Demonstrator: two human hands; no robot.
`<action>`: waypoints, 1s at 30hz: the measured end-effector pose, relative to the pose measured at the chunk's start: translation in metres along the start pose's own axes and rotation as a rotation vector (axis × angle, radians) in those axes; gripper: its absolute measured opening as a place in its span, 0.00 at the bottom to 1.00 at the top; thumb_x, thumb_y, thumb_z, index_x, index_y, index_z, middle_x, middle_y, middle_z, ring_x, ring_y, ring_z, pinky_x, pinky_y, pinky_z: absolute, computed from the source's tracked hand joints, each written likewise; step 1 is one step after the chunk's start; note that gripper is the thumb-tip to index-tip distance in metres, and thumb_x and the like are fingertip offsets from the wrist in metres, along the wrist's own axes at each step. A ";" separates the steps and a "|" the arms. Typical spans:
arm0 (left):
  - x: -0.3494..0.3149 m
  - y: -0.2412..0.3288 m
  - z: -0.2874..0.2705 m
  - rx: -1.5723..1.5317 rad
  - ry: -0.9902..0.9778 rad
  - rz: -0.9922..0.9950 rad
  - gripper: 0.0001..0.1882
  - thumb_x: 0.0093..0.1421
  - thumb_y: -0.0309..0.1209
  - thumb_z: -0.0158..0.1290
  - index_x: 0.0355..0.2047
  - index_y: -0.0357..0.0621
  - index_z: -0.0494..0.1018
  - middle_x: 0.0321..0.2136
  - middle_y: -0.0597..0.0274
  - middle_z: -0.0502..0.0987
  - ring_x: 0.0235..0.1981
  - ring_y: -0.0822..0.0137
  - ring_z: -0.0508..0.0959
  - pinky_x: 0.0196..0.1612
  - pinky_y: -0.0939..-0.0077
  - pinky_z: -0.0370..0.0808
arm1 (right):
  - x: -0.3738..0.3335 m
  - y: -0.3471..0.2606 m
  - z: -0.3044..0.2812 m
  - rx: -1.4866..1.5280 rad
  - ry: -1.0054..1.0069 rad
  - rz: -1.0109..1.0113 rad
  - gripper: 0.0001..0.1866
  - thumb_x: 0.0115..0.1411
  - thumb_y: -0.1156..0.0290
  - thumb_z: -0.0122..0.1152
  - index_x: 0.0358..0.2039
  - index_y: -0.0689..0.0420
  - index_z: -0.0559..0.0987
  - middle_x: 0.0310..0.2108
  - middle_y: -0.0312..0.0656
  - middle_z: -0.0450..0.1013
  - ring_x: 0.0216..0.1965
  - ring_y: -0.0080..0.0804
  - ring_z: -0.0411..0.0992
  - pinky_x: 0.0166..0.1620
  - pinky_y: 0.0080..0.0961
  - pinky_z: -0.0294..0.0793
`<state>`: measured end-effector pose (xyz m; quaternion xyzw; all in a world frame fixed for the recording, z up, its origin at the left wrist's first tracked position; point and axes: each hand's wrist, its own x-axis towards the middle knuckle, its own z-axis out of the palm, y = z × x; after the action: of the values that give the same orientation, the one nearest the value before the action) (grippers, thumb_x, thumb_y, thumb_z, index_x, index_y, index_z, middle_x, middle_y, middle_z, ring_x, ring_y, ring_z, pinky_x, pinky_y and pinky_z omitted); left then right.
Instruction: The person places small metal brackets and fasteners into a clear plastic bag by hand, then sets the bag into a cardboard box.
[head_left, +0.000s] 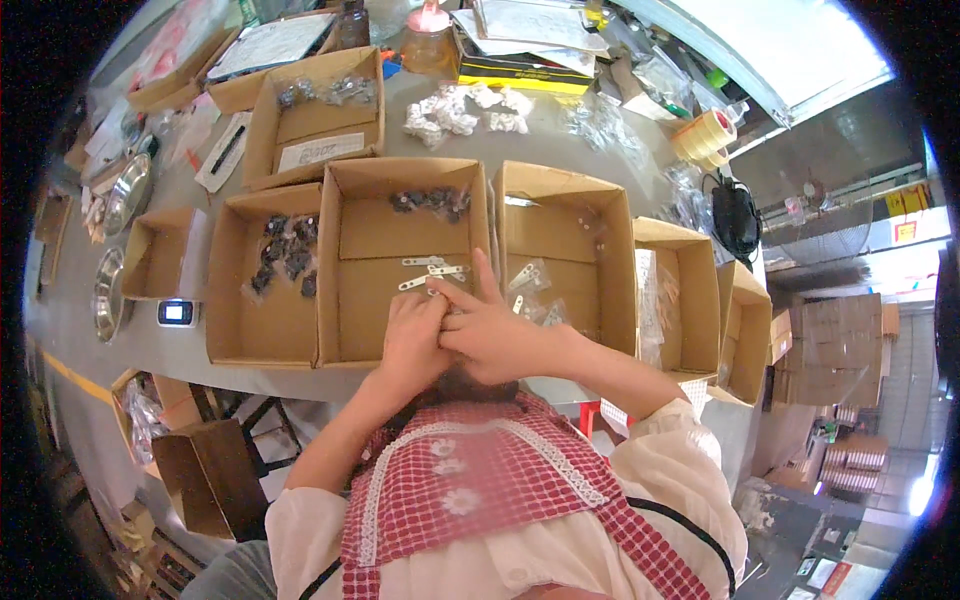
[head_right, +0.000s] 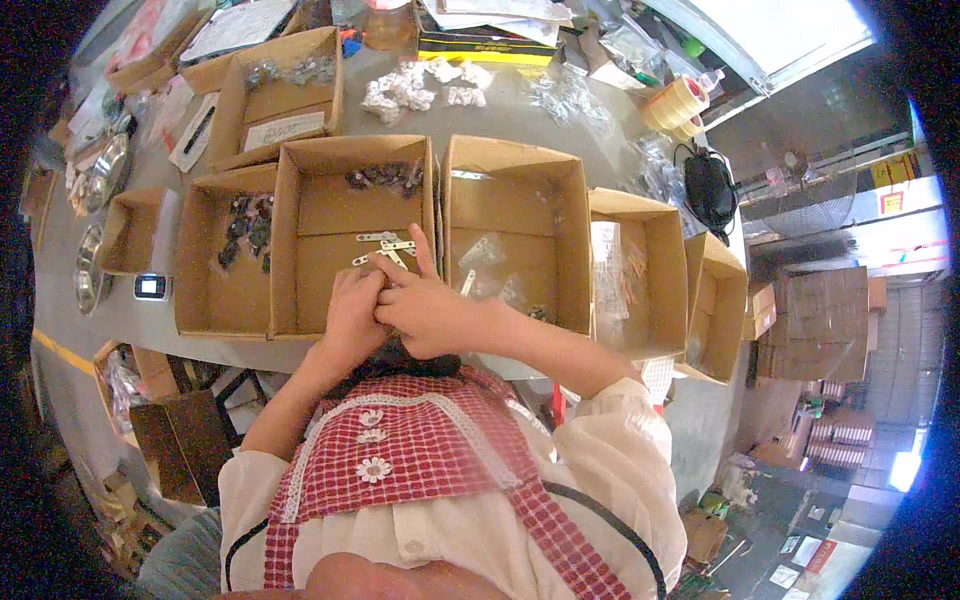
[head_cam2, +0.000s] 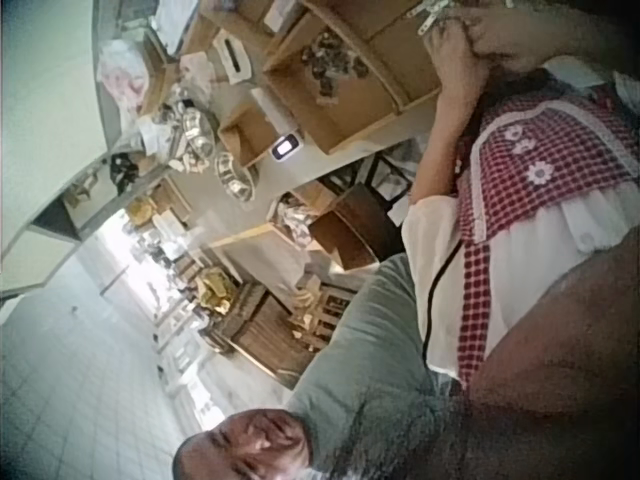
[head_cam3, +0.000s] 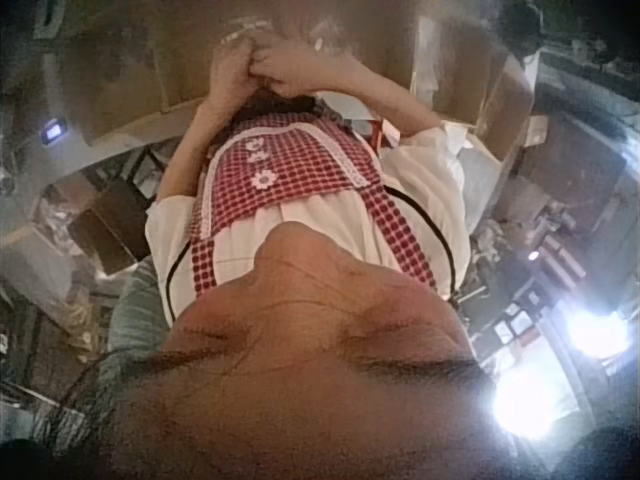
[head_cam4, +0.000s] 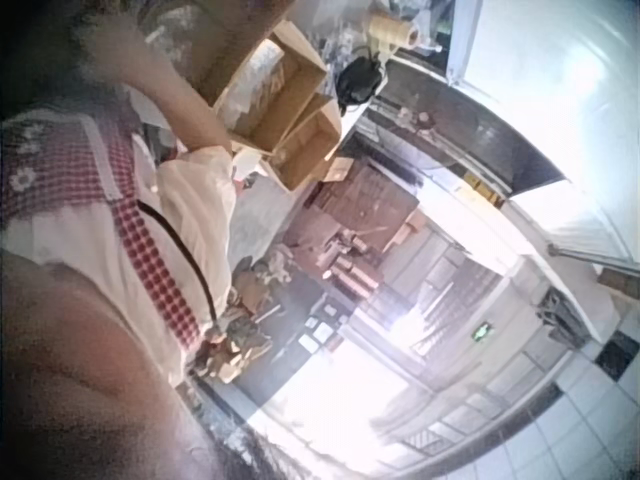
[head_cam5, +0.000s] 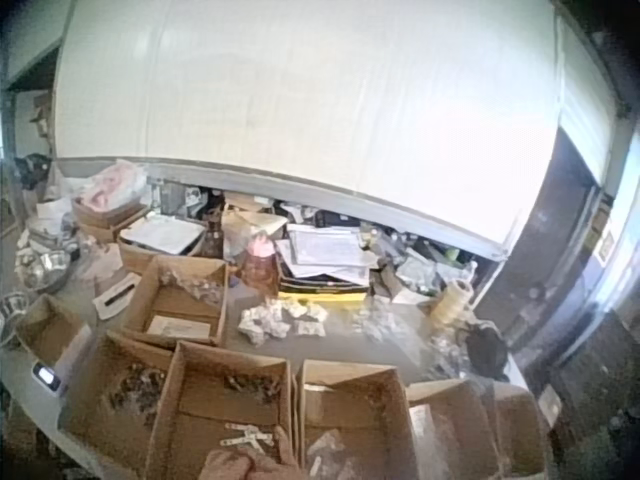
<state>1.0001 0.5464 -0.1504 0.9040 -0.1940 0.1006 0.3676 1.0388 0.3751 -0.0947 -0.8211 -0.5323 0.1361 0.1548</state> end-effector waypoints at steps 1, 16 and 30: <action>0.000 0.001 -0.001 0.023 -0.001 0.015 0.20 0.38 0.26 0.64 0.34 0.41 0.71 0.32 0.53 0.76 0.37 0.50 0.74 0.50 0.56 0.67 | -0.001 0.001 0.001 -0.001 -0.011 -0.009 0.10 0.48 0.71 0.59 0.32 0.57 0.80 0.46 0.40 0.73 0.69 0.50 0.52 0.63 0.80 0.20; 0.001 -0.014 -0.028 -0.009 0.127 -0.243 0.14 0.46 0.26 0.61 0.33 0.42 0.71 0.28 0.52 0.76 0.35 0.48 0.76 0.38 0.57 0.72 | 0.052 0.021 -0.025 0.171 -0.126 -0.149 0.12 0.52 0.64 0.60 0.35 0.55 0.80 0.55 0.50 0.69 0.70 0.55 0.50 0.64 0.76 0.20; -0.021 -0.050 -0.055 -0.176 0.334 -0.548 0.14 0.55 0.35 0.64 0.30 0.42 0.70 0.25 0.57 0.73 0.28 0.59 0.74 0.34 0.67 0.72 | 0.120 0.111 0.077 -0.239 -0.413 0.395 0.12 0.44 0.69 0.65 0.32 0.58 0.84 0.32 0.51 0.79 0.37 0.52 0.79 0.37 0.43 0.79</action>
<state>1.0002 0.6239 -0.1497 0.8584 0.1112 0.1276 0.4842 1.1486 0.4513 -0.2164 -0.8760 -0.3949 0.2639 -0.0836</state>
